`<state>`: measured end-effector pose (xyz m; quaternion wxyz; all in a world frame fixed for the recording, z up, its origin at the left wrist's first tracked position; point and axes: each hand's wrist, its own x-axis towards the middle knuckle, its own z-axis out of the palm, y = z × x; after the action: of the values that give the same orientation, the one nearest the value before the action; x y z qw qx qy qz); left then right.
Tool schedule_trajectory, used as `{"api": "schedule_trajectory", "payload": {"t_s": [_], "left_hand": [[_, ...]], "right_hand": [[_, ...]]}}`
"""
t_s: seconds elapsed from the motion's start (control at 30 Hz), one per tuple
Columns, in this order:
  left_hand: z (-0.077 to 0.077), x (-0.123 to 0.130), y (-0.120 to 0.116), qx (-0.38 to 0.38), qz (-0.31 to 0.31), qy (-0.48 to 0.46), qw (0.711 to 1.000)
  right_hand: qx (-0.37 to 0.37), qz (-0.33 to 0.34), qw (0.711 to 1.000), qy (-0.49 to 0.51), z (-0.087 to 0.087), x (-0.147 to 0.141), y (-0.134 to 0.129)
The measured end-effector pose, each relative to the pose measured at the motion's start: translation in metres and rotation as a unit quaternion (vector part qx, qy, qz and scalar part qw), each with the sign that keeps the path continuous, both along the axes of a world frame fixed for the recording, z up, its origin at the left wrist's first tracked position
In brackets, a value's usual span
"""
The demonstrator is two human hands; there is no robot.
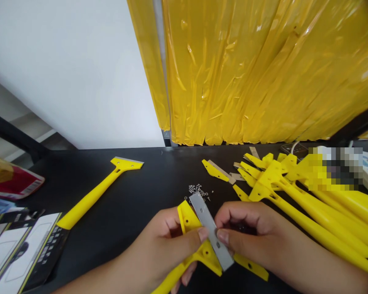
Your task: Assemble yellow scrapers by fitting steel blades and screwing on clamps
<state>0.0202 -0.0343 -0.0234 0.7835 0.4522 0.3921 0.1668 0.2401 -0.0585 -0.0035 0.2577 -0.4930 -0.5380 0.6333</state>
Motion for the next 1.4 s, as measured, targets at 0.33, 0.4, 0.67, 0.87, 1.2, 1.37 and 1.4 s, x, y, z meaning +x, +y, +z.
{"api": "schedule_trajectory", "payload": {"t_s": [0.33,0.4,0.67,0.87,1.2,1.37,1.4], "left_hand": [[0.016,0.006,-0.006,0.028,-0.117,0.034,0.992],[0.012,0.005,-0.004,0.013,-0.086,0.031,0.996],[-0.005,-0.001,0.002,-0.042,0.081,-0.071,0.993],[-0.005,0.001,-0.007,0.043,0.115,-0.064,0.99],[-0.005,-0.002,-0.008,0.02,0.094,-0.028,0.995],[-0.002,0.0,-0.009,0.021,0.071,-0.048,0.996],[-0.001,0.0,-0.008,0.023,0.067,-0.055,0.996]], "right_hand": [[-0.021,-0.023,0.999,0.031,0.003,0.004,0.004],[-0.01,-0.055,0.997,0.06,0.003,0.01,0.004],[-0.016,-0.187,0.958,0.218,0.004,0.019,0.004],[0.059,-0.107,0.989,0.081,-0.011,0.004,-0.005],[0.038,-0.031,0.998,-0.038,-0.007,0.008,-0.006],[0.041,-0.024,0.999,-0.027,0.0,0.005,-0.005],[0.042,-0.022,0.999,-0.024,0.001,0.005,-0.005]]}}
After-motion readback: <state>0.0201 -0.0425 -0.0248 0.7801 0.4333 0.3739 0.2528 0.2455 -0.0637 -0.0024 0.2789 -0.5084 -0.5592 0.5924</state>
